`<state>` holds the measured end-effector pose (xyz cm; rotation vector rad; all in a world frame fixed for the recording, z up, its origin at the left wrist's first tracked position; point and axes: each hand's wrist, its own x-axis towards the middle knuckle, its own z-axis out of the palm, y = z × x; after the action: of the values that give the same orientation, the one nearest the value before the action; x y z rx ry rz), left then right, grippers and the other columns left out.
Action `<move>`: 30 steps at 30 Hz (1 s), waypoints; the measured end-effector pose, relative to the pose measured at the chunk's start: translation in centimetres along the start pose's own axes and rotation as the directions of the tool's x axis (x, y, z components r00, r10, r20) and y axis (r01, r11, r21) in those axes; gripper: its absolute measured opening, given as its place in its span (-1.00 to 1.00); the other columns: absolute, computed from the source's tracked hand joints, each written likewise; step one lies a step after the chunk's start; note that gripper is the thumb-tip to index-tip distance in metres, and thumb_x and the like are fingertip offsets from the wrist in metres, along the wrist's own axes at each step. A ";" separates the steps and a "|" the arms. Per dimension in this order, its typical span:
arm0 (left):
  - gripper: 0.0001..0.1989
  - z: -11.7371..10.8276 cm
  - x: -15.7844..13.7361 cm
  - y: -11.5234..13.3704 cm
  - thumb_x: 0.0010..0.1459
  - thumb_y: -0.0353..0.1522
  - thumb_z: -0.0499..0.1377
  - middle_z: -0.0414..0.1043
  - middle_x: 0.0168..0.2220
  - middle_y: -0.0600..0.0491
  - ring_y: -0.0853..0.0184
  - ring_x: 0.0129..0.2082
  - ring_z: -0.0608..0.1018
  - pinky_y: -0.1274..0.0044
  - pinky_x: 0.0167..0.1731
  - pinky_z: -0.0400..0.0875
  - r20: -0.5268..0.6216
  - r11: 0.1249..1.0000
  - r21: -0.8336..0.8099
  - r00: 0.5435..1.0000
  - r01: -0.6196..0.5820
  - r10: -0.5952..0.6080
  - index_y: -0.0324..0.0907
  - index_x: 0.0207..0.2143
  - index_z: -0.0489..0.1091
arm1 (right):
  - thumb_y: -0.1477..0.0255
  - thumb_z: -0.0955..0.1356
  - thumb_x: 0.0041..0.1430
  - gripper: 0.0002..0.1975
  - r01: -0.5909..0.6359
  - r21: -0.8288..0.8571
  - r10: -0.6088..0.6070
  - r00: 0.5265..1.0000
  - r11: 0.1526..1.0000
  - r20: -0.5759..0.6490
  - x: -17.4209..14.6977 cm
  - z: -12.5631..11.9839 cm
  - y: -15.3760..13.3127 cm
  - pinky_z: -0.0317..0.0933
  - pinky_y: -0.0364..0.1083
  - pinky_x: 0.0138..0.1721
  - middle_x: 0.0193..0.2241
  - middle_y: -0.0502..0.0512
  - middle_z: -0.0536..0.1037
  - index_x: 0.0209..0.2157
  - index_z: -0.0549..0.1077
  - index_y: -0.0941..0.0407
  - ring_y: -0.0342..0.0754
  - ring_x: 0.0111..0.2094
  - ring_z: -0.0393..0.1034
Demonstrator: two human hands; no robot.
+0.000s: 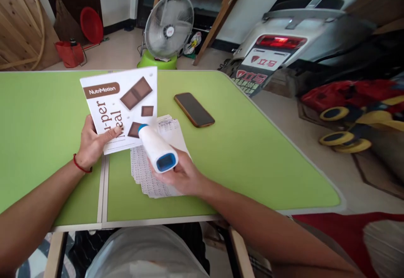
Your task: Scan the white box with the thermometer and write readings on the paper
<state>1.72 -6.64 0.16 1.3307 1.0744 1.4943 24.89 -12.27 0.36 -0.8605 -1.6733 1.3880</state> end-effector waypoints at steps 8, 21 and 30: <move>-0.37 0.6 -1.1 0.3 -0.19 -0.22 0.48 0.49 -0.12 -0.10 0.11 -0.20 0.56 0.27 -0.25 0.51 0.049 0.991 0.050 0.991 0.122 -0.125 -0.19 -0.12 0.28 | 0.34 0.37 -0.02 -0.83 -0.134 0.106 0.136 0.991 0.985 -0.010 0.2 1.5 -0.1 0.22 -0.10 -0.45 -0.58 -0.06 0.34 -0.43 0.29 0.08 -0.14 -0.53 0.23; -0.32 0.2 -0.5 0.1 -0.25 -0.22 0.50 0.48 -0.10 -0.09 0.05 -0.12 0.55 0.25 -0.22 0.50 0.076 0.994 0.066 0.993 0.090 -0.095 -0.15 -0.09 0.30 | 0.33 0.44 -0.09 -0.71 -0.321 0.238 0.309 0.947 0.917 0.089 0.6 1.9 0.0 0.26 -0.13 -0.52 -0.56 -0.10 0.38 -0.35 0.30 0.10 -0.17 -0.57 0.32; -0.32 0.6 -0.6 0.8 -0.24 -0.22 0.50 0.47 -0.10 -0.11 0.06 -0.14 0.55 0.26 -0.22 0.46 0.079 0.992 0.072 0.991 0.107 -0.112 -0.20 -0.10 0.28 | 0.36 0.38 -0.01 -0.84 -0.177 0.089 0.177 0.984 0.980 0.016 0.4 1.8 0.2 0.21 -0.10 -0.41 -0.58 -0.05 0.39 -0.47 0.32 0.10 -0.15 -0.51 0.27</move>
<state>2.30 -7.35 0.79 1.3459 1.1348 1.3217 23.15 -12.72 0.03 -0.9723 -1.5578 1.5761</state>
